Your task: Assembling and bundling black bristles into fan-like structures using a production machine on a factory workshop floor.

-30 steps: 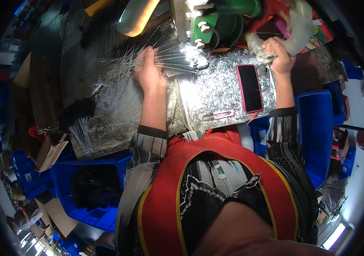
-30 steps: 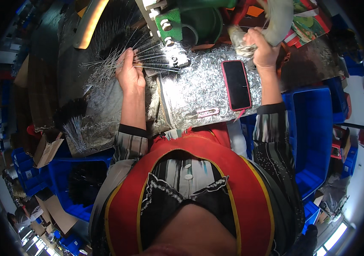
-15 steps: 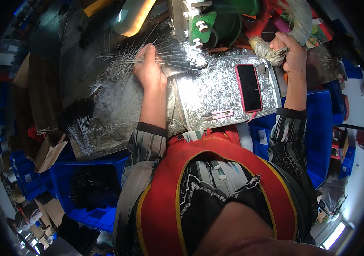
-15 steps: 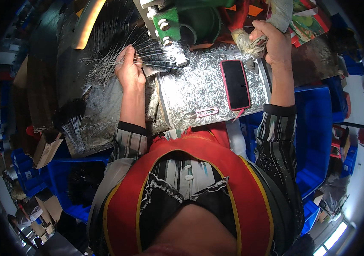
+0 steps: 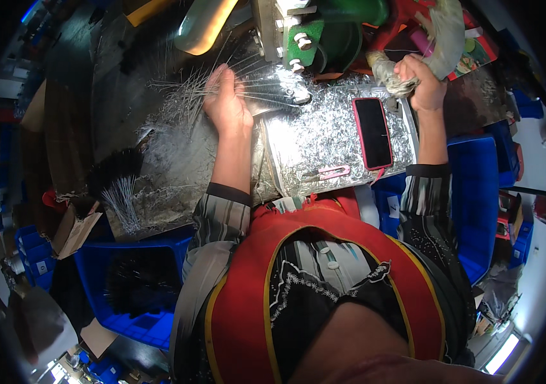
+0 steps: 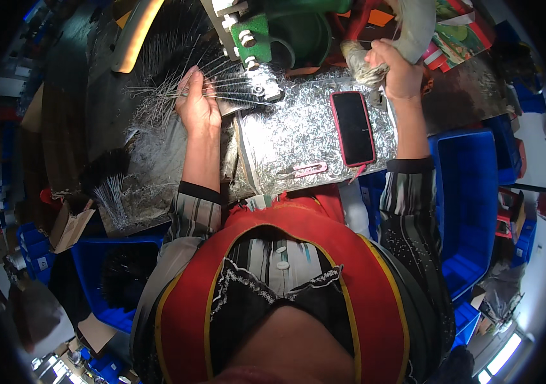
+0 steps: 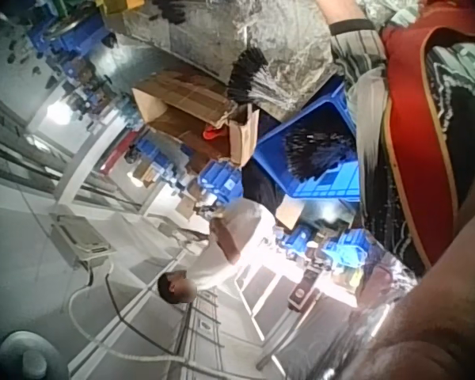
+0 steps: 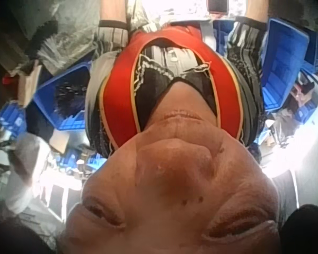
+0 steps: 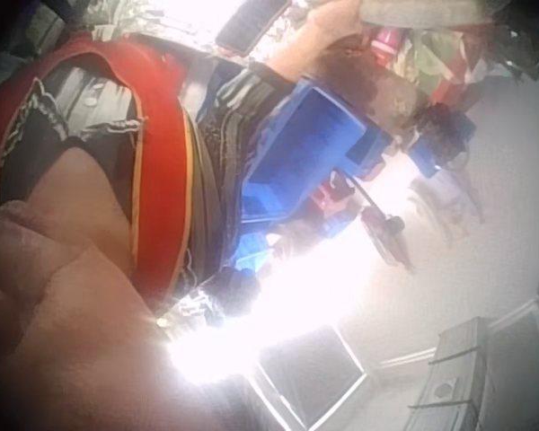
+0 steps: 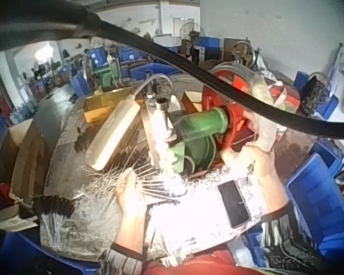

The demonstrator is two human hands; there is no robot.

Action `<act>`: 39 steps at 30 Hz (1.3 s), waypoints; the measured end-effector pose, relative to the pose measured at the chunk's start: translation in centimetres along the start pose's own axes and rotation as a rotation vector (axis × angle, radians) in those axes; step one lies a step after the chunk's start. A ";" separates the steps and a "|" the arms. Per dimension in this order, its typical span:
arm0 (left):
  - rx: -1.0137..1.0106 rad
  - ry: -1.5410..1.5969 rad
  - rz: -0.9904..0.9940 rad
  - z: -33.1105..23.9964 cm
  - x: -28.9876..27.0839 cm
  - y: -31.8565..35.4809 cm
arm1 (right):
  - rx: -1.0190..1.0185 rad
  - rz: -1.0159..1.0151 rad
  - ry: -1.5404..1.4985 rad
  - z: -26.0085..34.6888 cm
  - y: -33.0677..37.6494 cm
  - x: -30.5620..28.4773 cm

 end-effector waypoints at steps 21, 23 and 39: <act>0.028 -0.342 0.093 -1.2 0.1 0.3 | 0.003 -0.027 0.037 -0.9 0.1 -0.4; -0.029 -0.366 0.146 -1.9 -0.5 0.4 | 0.065 -0.037 0.047 0.8 -0.1 0.2; -0.073 -0.084 0.011 -1.0 -1.1 0.4 | 0.243 -0.187 0.217 2.5 0.2 1.7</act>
Point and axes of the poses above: each hand's wrist, its own y-axis away from the middle knuckle, its own x-axis out of the palm, z = x × y, the point moved 3 cm from there along -y, towards the middle knuckle, and after that the axes turned 10 degrees about -z, right-handed, at the moved point
